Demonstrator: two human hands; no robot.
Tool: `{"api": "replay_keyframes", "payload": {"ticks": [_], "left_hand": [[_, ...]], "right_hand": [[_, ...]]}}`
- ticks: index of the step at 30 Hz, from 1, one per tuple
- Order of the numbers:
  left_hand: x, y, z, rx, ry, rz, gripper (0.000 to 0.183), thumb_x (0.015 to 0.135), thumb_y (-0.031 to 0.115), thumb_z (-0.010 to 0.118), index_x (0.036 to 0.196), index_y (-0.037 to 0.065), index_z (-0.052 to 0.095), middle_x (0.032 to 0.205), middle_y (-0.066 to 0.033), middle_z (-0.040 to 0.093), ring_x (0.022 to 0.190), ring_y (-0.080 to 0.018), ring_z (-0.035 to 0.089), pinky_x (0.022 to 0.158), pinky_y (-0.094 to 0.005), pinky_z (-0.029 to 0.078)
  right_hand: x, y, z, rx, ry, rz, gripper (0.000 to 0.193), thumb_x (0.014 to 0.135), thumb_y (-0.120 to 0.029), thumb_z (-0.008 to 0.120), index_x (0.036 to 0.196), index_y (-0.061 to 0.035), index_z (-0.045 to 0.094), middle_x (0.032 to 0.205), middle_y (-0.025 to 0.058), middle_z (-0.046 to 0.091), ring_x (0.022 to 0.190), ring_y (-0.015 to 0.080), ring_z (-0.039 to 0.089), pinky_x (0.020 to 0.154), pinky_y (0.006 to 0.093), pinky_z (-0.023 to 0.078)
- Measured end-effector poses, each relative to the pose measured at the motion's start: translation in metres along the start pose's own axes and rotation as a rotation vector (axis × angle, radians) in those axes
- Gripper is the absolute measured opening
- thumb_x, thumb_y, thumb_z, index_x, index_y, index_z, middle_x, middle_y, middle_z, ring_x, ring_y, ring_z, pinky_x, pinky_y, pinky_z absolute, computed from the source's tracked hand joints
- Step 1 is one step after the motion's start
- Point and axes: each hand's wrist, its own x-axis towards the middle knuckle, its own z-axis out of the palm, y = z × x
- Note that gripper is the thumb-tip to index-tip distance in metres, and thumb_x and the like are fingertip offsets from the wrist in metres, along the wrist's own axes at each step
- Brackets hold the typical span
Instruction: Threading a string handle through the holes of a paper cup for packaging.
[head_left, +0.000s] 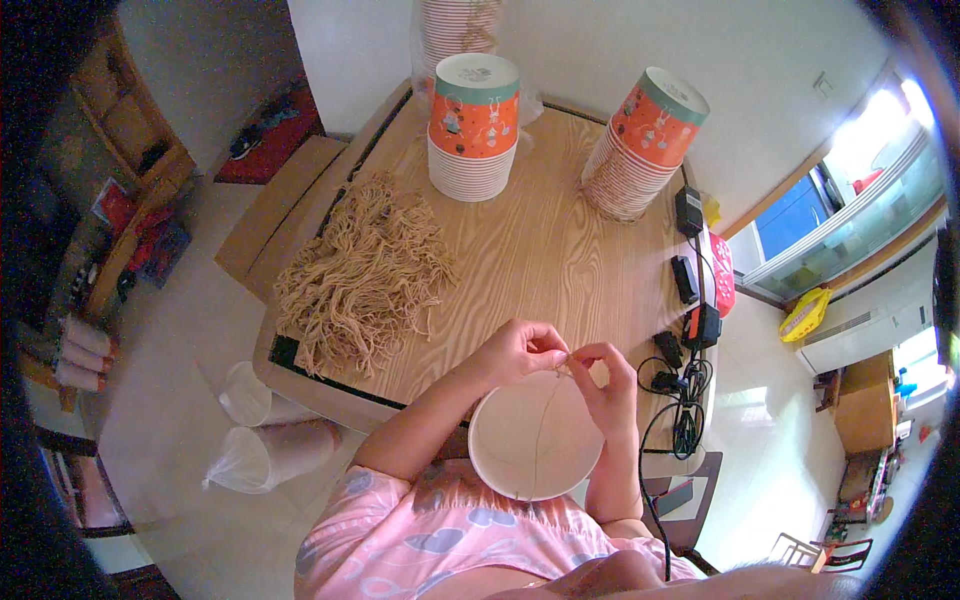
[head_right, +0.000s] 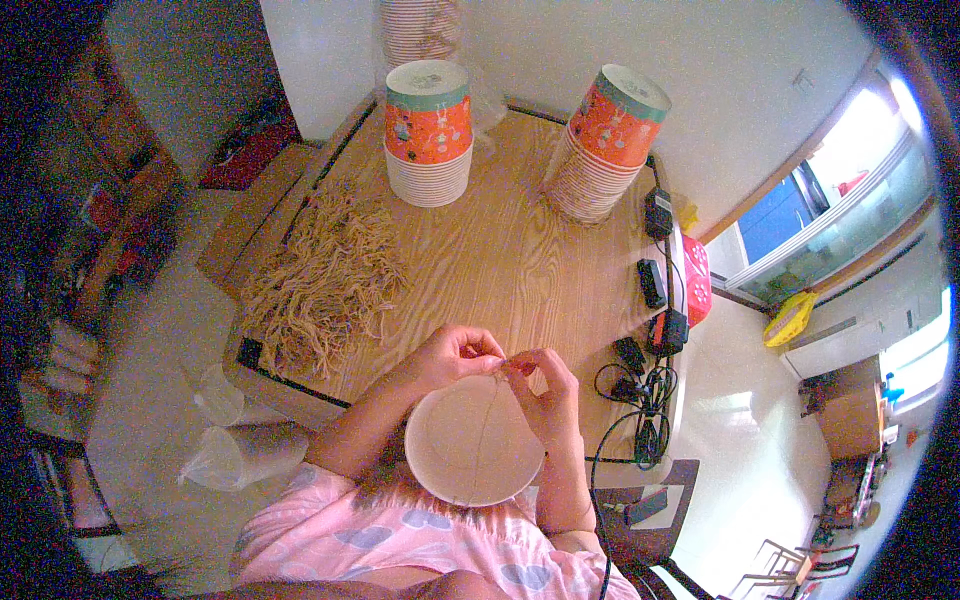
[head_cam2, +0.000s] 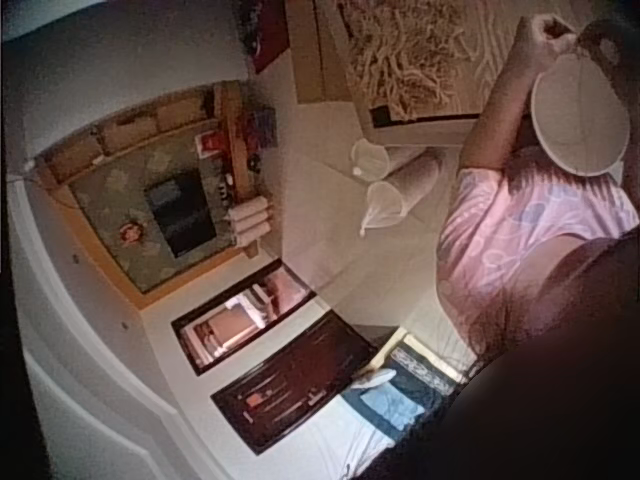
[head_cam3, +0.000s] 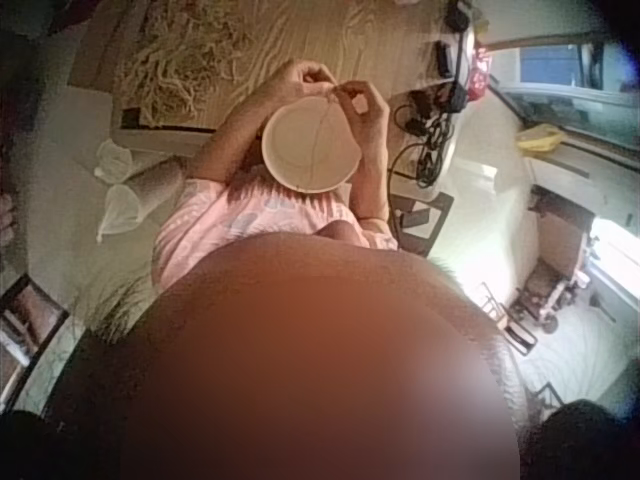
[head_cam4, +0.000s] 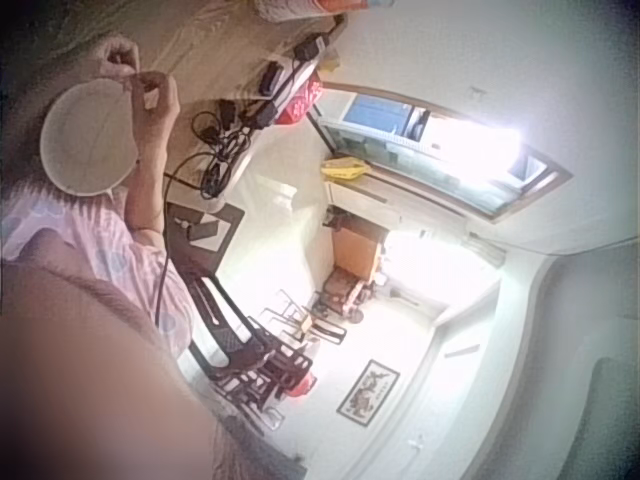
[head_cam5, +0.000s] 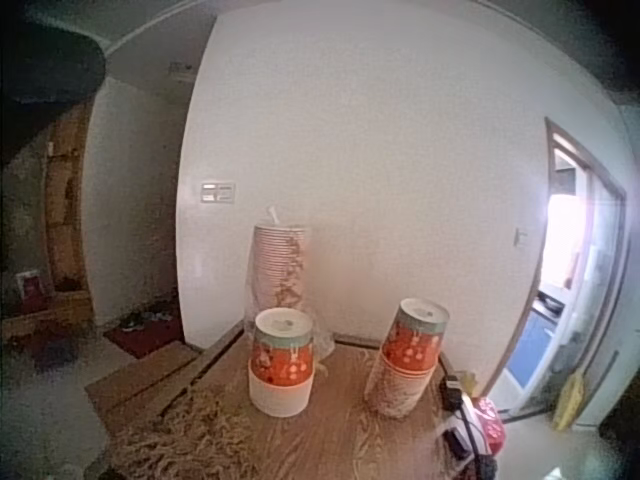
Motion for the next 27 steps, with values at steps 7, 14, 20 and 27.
{"api": "replay_keyframes", "payload": {"ticks": [7, 14, 20, 27], "left_hand": [[-0.0014, 0.0037, 0.0018, 0.074, 0.027, 0.007, 0.01, 0.081, 0.009, 0.064, 0.086, 0.0, 0.064, 0.077, -0.0032, 0.064, 0.072, -0.0081, 0.058, 0.068, -0.0241, 0.048], [-0.0017, 0.0052, 0.0017, 0.123, -0.016, 0.013, 0.011, 0.08, 0.01, 0.065, 0.086, 0.001, 0.065, 0.077, -0.0024, 0.064, 0.071, -0.0075, 0.057, 0.068, -0.024, 0.048], [-0.0019, 0.0036, 0.0026, 0.094, 0.004, 0.031, 0.01, 0.081, 0.01, 0.065, 0.086, 0.001, 0.065, 0.075, -0.0017, 0.063, 0.07, -0.0068, 0.057, 0.067, -0.0235, 0.047], [-0.0035, 0.0084, 0.0042, 0.143, 0.032, 0.049, 0.011, 0.08, 0.009, 0.065, 0.086, 0.0, 0.065, 0.076, -0.0028, 0.064, 0.071, -0.0074, 0.058, 0.066, -0.0233, 0.048]], "right_hand": [[-0.0005, 0.005, -0.0003, -0.023, 0.0, -0.025, 0.01, 0.073, 0.003, 0.066, 0.08, -0.0015, 0.06, 0.076, 0.0066, 0.061, 0.07, 0.0153, 0.056, 0.065, 0.0263, 0.046], [0.0001, 0.0032, 0.0002, -0.014, 0.022, 0.01, 0.009, 0.074, 0.003, 0.065, 0.08, -0.0008, 0.059, 0.074, 0.0066, 0.06, 0.07, 0.015, 0.056, 0.065, 0.0263, 0.046], [0.0006, 0.001, 0.0006, -0.014, 0.018, 0.018, 0.007, 0.075, 0.003, 0.062, 0.08, -0.0001, 0.058, 0.074, 0.0052, 0.06, 0.07, 0.0126, 0.055, 0.066, 0.0246, 0.045], [0.0001, 0.0069, 0.0003, 0.006, 0.007, 0.018, 0.009, 0.074, 0.003, 0.066, 0.08, -0.0014, 0.06, 0.075, 0.0065, 0.06, 0.069, 0.0142, 0.055, 0.064, 0.0259, 0.046]]}}
